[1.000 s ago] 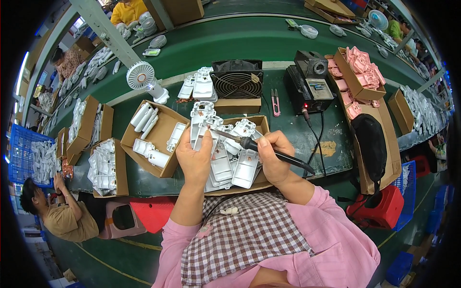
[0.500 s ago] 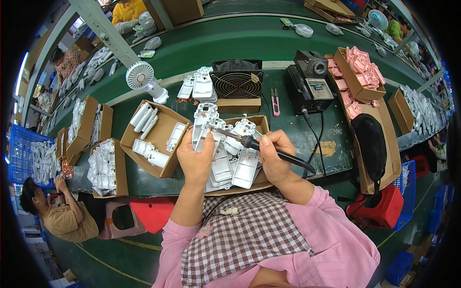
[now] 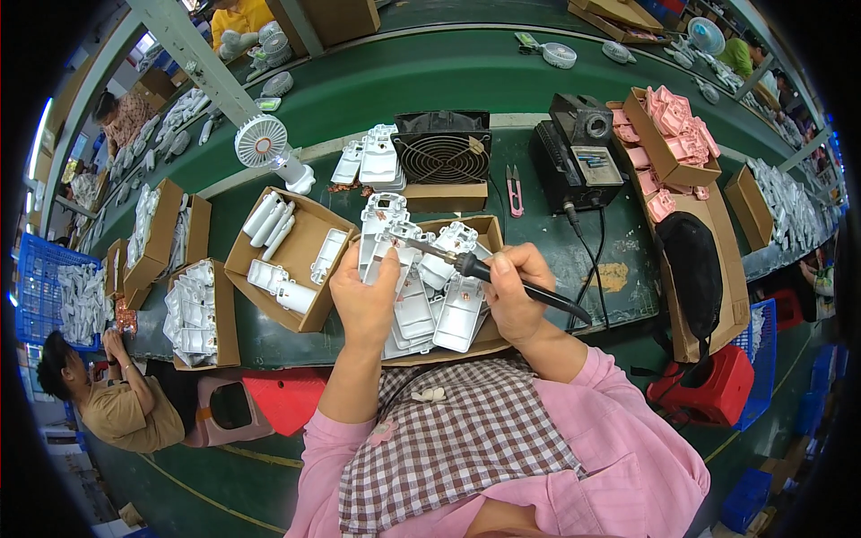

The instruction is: The person solders components on white plastic fan housings with a soldering iron, places the finished pieces into a cardboard box, and picks up a new stack of housings to repeat the process.

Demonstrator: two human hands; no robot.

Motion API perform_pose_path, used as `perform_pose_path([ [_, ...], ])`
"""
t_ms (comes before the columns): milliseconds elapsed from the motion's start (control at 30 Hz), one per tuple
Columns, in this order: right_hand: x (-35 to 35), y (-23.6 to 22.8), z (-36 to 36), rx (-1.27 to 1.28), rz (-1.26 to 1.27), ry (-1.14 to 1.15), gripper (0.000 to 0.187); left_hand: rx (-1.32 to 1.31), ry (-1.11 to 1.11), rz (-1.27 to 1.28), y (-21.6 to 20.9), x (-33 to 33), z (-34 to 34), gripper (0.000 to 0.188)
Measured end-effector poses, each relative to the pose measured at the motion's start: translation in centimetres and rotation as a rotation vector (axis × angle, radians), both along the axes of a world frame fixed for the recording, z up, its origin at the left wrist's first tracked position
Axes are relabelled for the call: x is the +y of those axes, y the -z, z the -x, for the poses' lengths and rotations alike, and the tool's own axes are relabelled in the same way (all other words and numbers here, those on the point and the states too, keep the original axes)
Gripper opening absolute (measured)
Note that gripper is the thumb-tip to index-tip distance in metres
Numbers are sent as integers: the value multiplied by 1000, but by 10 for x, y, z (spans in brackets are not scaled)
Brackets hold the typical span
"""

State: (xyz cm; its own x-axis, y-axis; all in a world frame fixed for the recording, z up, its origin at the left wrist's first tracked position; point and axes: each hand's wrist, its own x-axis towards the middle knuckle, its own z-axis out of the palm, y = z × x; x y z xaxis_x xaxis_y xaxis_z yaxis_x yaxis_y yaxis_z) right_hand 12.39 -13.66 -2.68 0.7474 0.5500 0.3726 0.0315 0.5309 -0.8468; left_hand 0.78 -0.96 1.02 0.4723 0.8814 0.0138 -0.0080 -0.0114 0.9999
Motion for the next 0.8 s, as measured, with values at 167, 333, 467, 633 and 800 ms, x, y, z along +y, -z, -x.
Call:
perform_pose_path([
  [167, -2, -2, 1, 16, -77, 20, 12, -89, -6, -22, 9, 12, 0, 18],
  [333, -2, -1, 1, 29, -114, -3, 11, -246, -71, 65, 15, 21, 4, 23],
  [467, -3, -1, 1, -2, -94, 7, 11, -393, 171, 152, 10, 19, 6, 20],
  [633, -4, 1, 1, -24, -91, -13, 12, -397, 246, 304, 6, 16, 6, 22],
  [800, -4, 0, 2, -104, -41, -5, 12, -295, 198, 239, 9, 12, 4, 23],
])
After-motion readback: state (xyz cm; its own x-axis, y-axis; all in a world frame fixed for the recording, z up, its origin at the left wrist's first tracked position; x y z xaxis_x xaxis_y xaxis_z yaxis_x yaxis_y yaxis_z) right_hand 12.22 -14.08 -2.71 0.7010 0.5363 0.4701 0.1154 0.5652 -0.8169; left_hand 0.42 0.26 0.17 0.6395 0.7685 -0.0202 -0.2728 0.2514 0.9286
